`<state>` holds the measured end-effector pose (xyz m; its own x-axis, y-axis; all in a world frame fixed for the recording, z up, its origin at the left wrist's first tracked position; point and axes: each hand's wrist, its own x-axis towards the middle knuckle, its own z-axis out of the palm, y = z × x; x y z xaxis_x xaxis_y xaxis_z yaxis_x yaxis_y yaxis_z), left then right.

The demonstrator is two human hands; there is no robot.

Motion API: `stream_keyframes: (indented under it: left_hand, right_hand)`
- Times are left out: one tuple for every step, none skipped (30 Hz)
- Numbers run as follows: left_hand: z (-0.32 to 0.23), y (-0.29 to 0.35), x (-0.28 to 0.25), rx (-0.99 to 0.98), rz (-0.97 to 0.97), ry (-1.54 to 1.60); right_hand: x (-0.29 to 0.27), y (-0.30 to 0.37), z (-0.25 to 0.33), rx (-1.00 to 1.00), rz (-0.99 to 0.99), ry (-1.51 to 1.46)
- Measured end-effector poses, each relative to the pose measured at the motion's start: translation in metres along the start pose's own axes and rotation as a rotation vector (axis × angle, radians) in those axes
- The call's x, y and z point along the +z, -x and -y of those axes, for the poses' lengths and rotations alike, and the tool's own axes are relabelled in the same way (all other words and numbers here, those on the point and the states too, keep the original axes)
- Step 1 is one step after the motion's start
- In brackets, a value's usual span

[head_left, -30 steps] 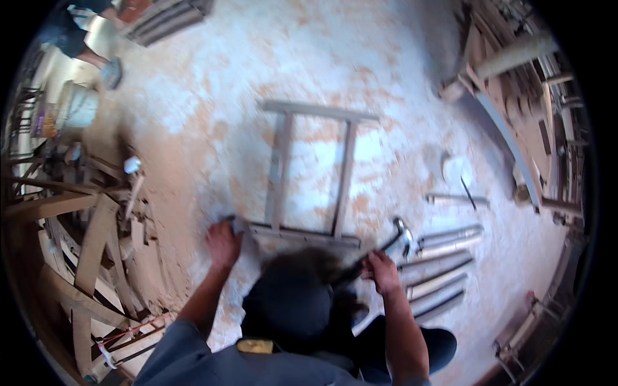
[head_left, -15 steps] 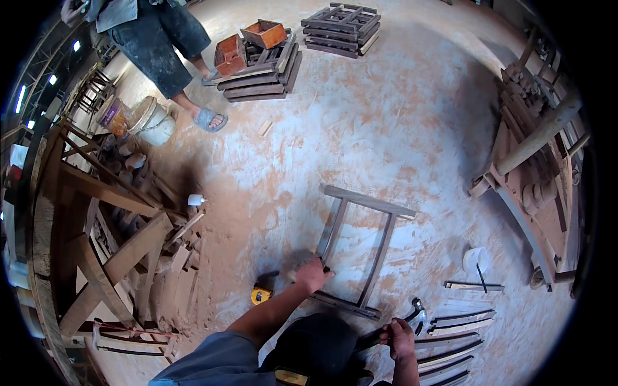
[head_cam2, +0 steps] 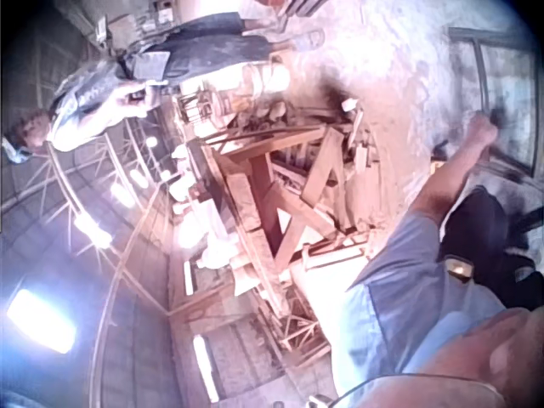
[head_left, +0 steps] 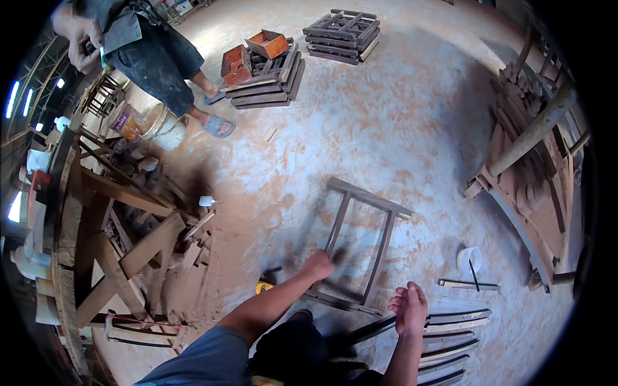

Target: The person assembles a small wooden frame by applying glue to joints and hammering nails to secure the pieces. They measure the frame with a tape measure and then handle a small carved wooden box, applying glue to its edges.

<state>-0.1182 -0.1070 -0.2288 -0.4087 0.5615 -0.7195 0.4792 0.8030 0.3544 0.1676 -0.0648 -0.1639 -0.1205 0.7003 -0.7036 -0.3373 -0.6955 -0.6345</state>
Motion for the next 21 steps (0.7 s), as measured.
stream_keyframes:
  left_hand:
    - [-0.005, -0.002, 0.0, -0.02, -0.004, 0.067]
    - [-0.003, -0.006, 0.003, -0.049, -0.009, 0.135]
    - [-0.012, -0.002, 0.001, -0.067, -0.008, 0.206]
    - [-0.02, 0.006, 0.0, -0.107, -0.036, 0.278]
    - [-0.021, 0.008, 0.002, -0.105, -0.076, 0.299]
    - [-0.018, 0.009, 0.003, -0.108, -0.119, 0.321]
    - [-0.011, 0.013, 0.003, -0.114, -0.165, 0.343]
    - [-0.024, 0.028, -0.003, -0.103, -0.116, 0.339]
    - [-0.041, 0.052, -0.021, -0.089, -0.069, 0.331]
    - [-0.051, 0.079, -0.042, -0.085, -0.033, 0.321]
    - [-0.054, 0.103, -0.06, -0.09, -0.025, 0.311]
    - [-0.06, 0.124, -0.072, -0.087, -0.003, 0.299]
    - [-0.065, 0.145, -0.085, -0.084, 0.018, 0.289]
    - [-0.068, 0.168, -0.101, -0.074, 0.043, 0.274]
    - [-0.072, 0.193, -0.116, -0.061, 0.07, 0.266]
    - [-0.073, 0.217, -0.13, -0.046, 0.098, 0.258]
    - [-0.073, 0.24, -0.143, -0.006, 0.095, 0.251]
    - [-0.074, 0.263, -0.154, 0.046, 0.092, 0.246]
    - [-0.075, 0.285, -0.167, 0.099, 0.089, 0.24]
    - [-0.077, 0.311, -0.185, 0.116, 0.114, 0.248]
    - [-0.08, 0.335, -0.202, 0.141, 0.138, 0.255]
  right_hand:
    - [0.01, 0.005, 0.01, -0.011, 0.013, -0.015]
    - [0.02, 0.013, 0.017, -0.014, 0.027, -0.028]
    - [0.025, 0.022, 0.026, -0.028, 0.033, -0.037]
    - [0.027, 0.031, 0.034, -0.026, 0.048, -0.002]
    - [0.029, 0.041, 0.043, -0.022, 0.046, 0.045]
    - [0.031, 0.052, 0.052, -0.013, 0.049, 0.094]
    - [0.034, 0.063, 0.06, -0.003, 0.056, 0.144]
    - [0.027, 0.071, 0.072, 0.008, 0.002, 0.242]
    - [0.02, 0.079, 0.082, -0.016, -0.02, 0.311]
    - [0.016, 0.087, 0.09, -0.03, -0.028, 0.378]
    - [0.014, 0.095, 0.093, -0.037, -0.025, 0.445]
    - [0.006, 0.102, 0.092, -0.092, -0.039, 0.51]
    - [0.0, 0.106, 0.092, -0.164, -0.064, 0.671]
    - [0.002, 0.113, 0.093, -0.23, -0.082, 0.833]
    - [0.004, 0.12, 0.096, -0.3, -0.1, 1.001]
    - [0.007, 0.128, 0.097, -0.271, -0.116, 1.14]
    - [0.023, 0.143, 0.105, -0.224, -0.069, 1.191]
    - [0.032, 0.156, 0.107, -0.145, -0.039, 0.979]
    - [0.041, 0.17, 0.108, -0.067, -0.011, 0.765]
    - [0.067, 0.195, 0.123, 0.031, -0.006, 0.565]
    - [0.095, 0.222, 0.143, 0.122, -0.004, 0.361]
